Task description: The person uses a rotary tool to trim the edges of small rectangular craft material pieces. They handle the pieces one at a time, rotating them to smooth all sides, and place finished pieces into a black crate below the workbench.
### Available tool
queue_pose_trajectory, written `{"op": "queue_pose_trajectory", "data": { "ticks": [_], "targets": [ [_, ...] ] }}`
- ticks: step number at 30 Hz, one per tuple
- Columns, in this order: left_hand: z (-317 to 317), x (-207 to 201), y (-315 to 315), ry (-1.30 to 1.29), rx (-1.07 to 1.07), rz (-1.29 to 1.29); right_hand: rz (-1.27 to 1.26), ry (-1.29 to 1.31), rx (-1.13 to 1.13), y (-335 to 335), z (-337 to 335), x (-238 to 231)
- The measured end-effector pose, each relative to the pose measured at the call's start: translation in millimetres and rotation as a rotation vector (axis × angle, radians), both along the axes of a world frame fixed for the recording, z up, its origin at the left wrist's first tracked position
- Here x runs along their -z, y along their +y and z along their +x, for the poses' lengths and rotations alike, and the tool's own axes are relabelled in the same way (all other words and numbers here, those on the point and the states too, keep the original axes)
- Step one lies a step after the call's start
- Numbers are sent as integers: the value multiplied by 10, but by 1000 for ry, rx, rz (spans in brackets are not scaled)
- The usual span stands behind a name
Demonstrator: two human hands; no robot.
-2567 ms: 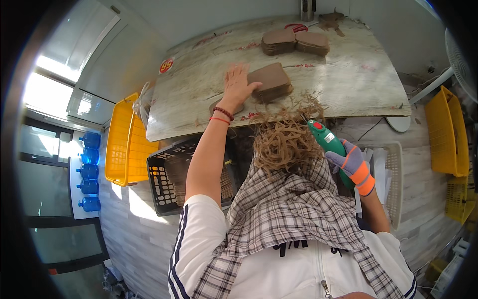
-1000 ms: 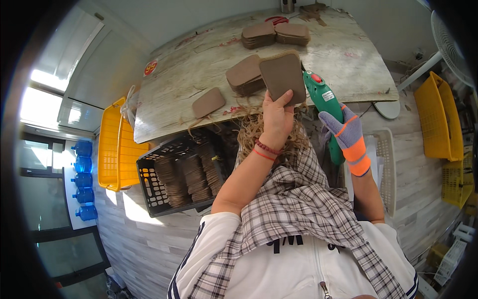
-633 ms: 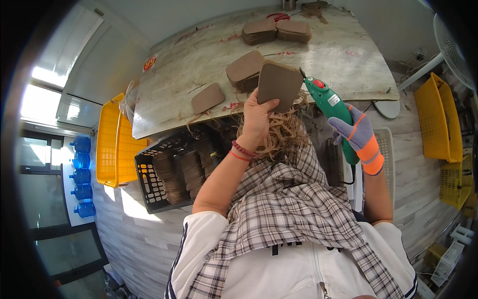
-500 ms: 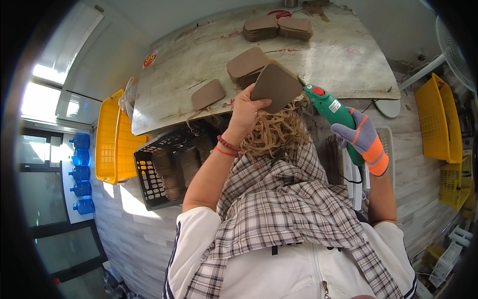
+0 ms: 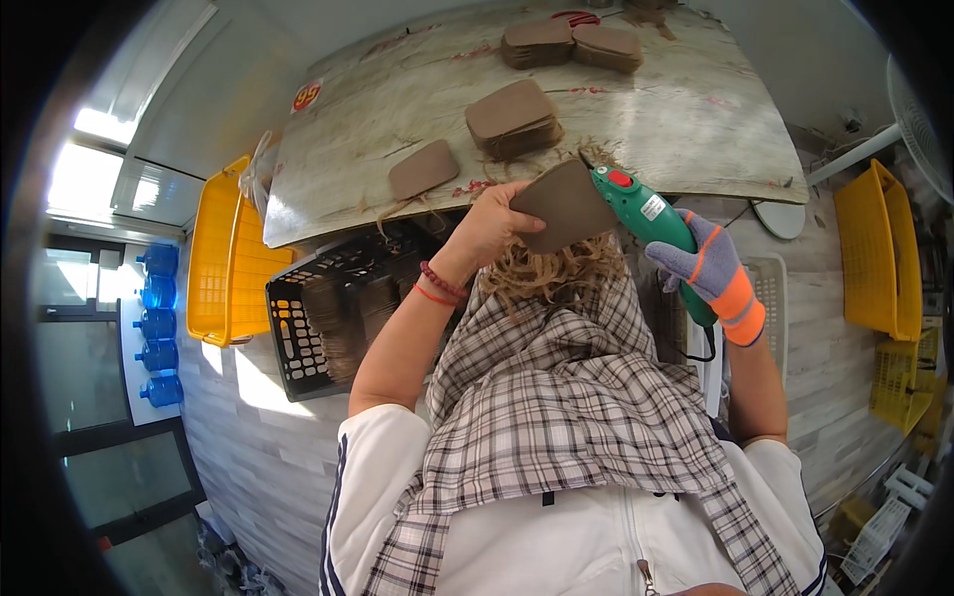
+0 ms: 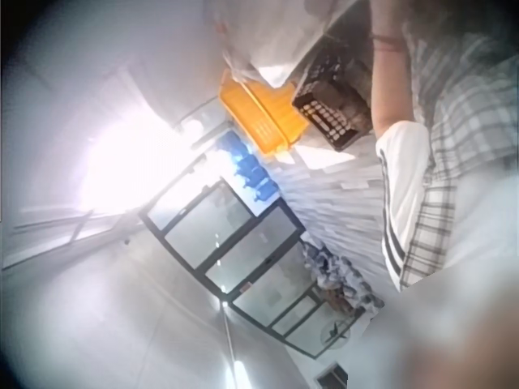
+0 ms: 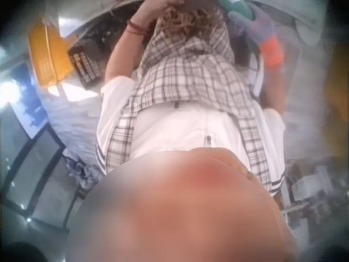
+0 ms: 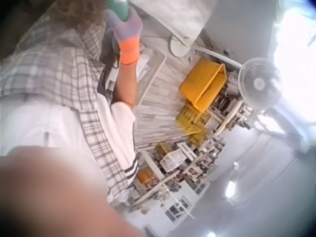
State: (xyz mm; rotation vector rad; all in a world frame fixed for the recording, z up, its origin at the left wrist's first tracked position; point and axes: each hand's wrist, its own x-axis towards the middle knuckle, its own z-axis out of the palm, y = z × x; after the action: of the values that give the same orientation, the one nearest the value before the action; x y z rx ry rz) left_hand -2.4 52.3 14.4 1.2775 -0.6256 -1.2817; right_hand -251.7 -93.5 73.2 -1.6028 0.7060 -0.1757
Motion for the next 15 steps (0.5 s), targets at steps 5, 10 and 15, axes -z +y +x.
{"op": "queue_pose_trajectory", "data": {
  "ticks": [5,10,15],
  "targets": [
    [179,-83,60,-302,28,22,1,36,-39,-20,-19,-23],
    [274,-113,130,-451,-181,-77,8,61,-84,-29,-59,-7],
    [328,-135,150,-214,-274,-183,69,57,-106,5,-43,-9]
  ]
}}
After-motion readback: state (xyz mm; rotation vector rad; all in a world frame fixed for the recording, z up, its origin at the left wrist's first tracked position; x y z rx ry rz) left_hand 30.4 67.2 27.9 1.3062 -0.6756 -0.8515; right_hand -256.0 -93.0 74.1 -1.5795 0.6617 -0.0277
